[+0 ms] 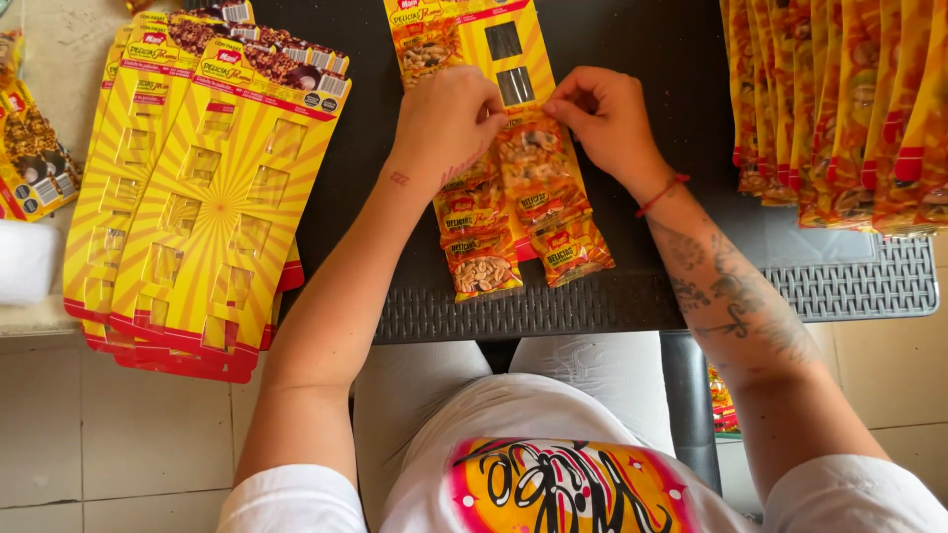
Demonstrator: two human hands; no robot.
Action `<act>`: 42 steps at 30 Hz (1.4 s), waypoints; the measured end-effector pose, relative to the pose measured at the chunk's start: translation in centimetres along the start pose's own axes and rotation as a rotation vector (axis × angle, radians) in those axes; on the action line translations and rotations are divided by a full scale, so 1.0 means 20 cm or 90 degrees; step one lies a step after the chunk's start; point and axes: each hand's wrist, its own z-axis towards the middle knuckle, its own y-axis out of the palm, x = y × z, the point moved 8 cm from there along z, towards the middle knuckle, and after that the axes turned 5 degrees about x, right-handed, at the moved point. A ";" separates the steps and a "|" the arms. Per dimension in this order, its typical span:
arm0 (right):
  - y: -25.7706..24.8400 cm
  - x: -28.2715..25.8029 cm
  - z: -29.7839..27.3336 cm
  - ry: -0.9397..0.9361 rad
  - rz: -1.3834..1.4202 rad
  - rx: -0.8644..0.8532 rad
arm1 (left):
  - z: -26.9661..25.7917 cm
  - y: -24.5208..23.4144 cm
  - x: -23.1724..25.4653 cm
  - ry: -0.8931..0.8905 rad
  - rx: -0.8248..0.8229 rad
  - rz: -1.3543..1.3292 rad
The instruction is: The person places small snack packets into the clear windows of yellow and red cardboard backing cards. They pick up packets from a pile on the table and insert them one by one into the slots, then stack the completed cards.
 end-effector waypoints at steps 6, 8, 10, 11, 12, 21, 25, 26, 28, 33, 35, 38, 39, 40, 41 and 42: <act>0.02 -0.09 0.10 -0.127 -0.152 0.026 | 0.01 0.04 -0.05 -0.026 0.104 0.080; 0.03 -0.10 0.14 -0.151 -0.186 0.002 | 0.02 0.04 -0.06 -0.022 0.133 0.094; 0.05 -0.07 0.15 -0.089 -0.215 -0.033 | 0.02 0.06 -0.07 -0.046 0.121 0.074; 0.05 -0.05 0.17 -0.091 -0.217 -0.035 | 0.01 0.03 -0.04 -0.047 0.123 0.073; 0.05 -0.02 0.20 -0.061 -0.216 -0.022 | -0.01 -0.03 0.01 -0.019 0.167 0.064; 0.08 0.13 0.71 -0.228 -0.443 0.100 | -0.16 0.26 0.44 0.197 -0.080 0.131; 0.17 0.24 1.04 -0.183 -0.617 0.076 | -0.22 0.24 0.45 0.203 -0.199 0.154; 0.15 0.19 1.13 -0.195 -0.620 0.090 | -0.18 0.18 0.46 0.207 -0.185 0.165; 0.18 0.30 1.20 0.059 -0.560 -0.044 | -0.23 0.16 0.47 0.198 -0.285 0.164; 0.23 0.35 1.30 0.049 -0.566 -0.064 | -0.10 0.18 0.36 0.230 -0.153 -0.063; 0.21 0.38 1.24 0.044 -0.519 -0.042 | -0.02 0.13 0.24 0.262 -0.099 -0.225; 0.18 0.15 0.99 -0.094 -0.165 -0.069 | 0.08 -0.05 -0.10 -0.024 0.069 -0.586; 0.18 -0.01 0.86 -0.071 -0.073 -0.070 | 0.06 -0.11 -0.20 -0.131 0.142 -0.604; 0.17 -0.17 0.72 -0.047 0.019 -0.072 | 0.03 -0.17 -0.29 -0.238 0.214 -0.618; 0.18 -0.26 0.62 -0.044 0.015 -0.077 | 0.05 -0.12 -0.31 -0.242 0.214 -0.624; 0.16 -0.43 0.51 -0.173 -0.083 -0.033 | 0.07 -0.06 -0.34 -0.256 0.220 -0.773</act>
